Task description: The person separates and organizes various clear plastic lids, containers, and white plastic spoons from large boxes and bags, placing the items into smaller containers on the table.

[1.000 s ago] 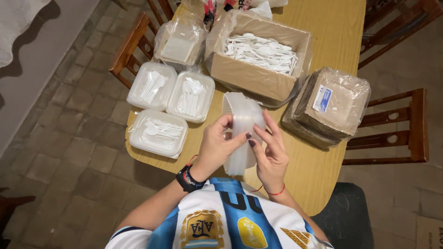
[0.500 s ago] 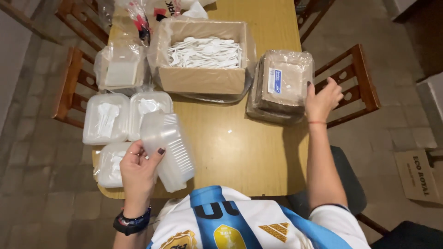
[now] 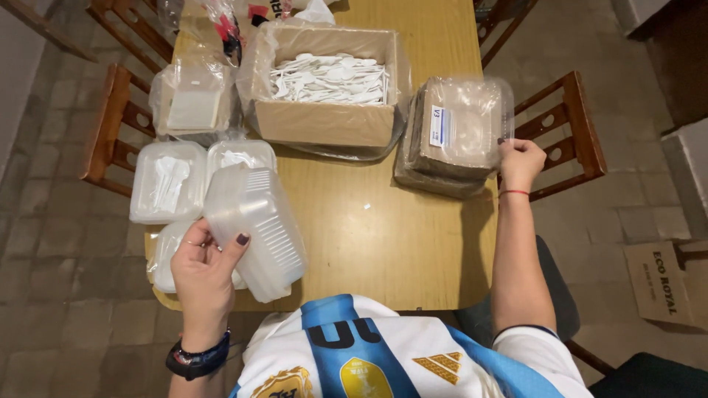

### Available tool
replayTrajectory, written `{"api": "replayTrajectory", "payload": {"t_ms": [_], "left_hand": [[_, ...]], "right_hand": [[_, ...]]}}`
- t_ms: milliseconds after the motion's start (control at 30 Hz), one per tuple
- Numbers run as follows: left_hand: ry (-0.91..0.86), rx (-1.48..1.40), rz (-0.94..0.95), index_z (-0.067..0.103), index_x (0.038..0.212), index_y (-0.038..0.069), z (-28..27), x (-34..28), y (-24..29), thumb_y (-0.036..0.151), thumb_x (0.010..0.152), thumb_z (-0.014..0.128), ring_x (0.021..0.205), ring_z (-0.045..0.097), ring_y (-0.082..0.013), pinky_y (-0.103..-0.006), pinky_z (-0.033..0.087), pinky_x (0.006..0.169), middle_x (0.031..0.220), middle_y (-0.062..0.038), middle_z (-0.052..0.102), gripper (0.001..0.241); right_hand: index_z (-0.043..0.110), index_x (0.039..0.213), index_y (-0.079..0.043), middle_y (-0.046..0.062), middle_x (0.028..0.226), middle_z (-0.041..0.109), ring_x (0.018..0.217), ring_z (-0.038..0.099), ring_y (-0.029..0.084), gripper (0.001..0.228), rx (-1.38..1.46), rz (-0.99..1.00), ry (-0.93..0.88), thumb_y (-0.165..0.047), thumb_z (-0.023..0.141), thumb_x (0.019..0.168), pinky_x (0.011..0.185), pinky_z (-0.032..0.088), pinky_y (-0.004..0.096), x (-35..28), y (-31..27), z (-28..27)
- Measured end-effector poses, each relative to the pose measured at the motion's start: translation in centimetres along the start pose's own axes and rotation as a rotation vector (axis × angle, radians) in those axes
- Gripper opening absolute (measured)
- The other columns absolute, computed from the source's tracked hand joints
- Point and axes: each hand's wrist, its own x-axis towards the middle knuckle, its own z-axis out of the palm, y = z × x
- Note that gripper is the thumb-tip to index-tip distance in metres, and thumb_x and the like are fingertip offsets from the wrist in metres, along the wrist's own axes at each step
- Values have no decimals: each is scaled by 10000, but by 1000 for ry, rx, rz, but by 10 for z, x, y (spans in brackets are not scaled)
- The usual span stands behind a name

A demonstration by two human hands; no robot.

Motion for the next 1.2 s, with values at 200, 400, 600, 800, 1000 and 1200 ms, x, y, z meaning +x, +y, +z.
{"api": "replayTrajectory", "payload": {"t_ms": [200, 400, 600, 800, 1000, 1200], "left_hand": [[6, -2, 3, 585, 1305, -72, -3, 1, -2, -46, 936, 712, 1104, 653, -139, -298, 525, 1023, 1218, -117, 687, 392], [41, -53, 70, 581, 1312, -73, -7, -2, 6, -58, 938, 709, 1130, 656, -149, -305, 522, 1047, 1237, -116, 679, 396], [106, -82, 112, 582, 1314, -72, -16, -7, 20, -62, 936, 716, 1135, 656, -152, -307, 524, 1051, 1235, -111, 680, 401], [123, -56, 134, 585, 1313, -81, -21, -14, 30, -54, 944, 719, 1140, 651, -148, -302, 512, 1065, 1243, -112, 679, 394], [133, -71, 104, 586, 1308, -85, -24, -18, 26, -46, 940, 723, 1131, 654, -153, -308, 520, 1050, 1236, -119, 683, 395], [97, -28, 79, 591, 1302, -74, -14, -11, 13, -36, 926, 724, 1094, 652, -137, -295, 531, 998, 1207, -100, 685, 401]], "right_hand": [[675, 913, 6, 64, 828, 709, 693, 663, 86, 79, 358, -94, -146, 10, 745, 949, 610, 519, 229, -83, -135, -22], [569, 1031, -23, 28, 742, 644, 615, 634, 114, 232, 233, 30, -598, 29, 655, 822, 535, 547, 281, -169, -105, 34], [588, 1013, 12, 162, 777, 711, 655, 716, 208, 296, -147, -12, -740, -53, 754, 778, 594, 589, 347, -257, -57, 108], [533, 968, 25, 188, 740, 703, 564, 725, 289, 188, -211, 141, -742, -61, 676, 881, 527, 583, 393, -266, -74, 139], [516, 1045, 49, 221, 783, 716, 628, 749, 330, 270, -263, 206, -808, -4, 658, 822, 556, 592, 409, -262, -77, 147], [594, 1156, 88, 226, 885, 693, 798, 663, 313, 505, -394, -339, -591, -157, 863, 804, 711, 532, 411, -253, -121, 113]]}}
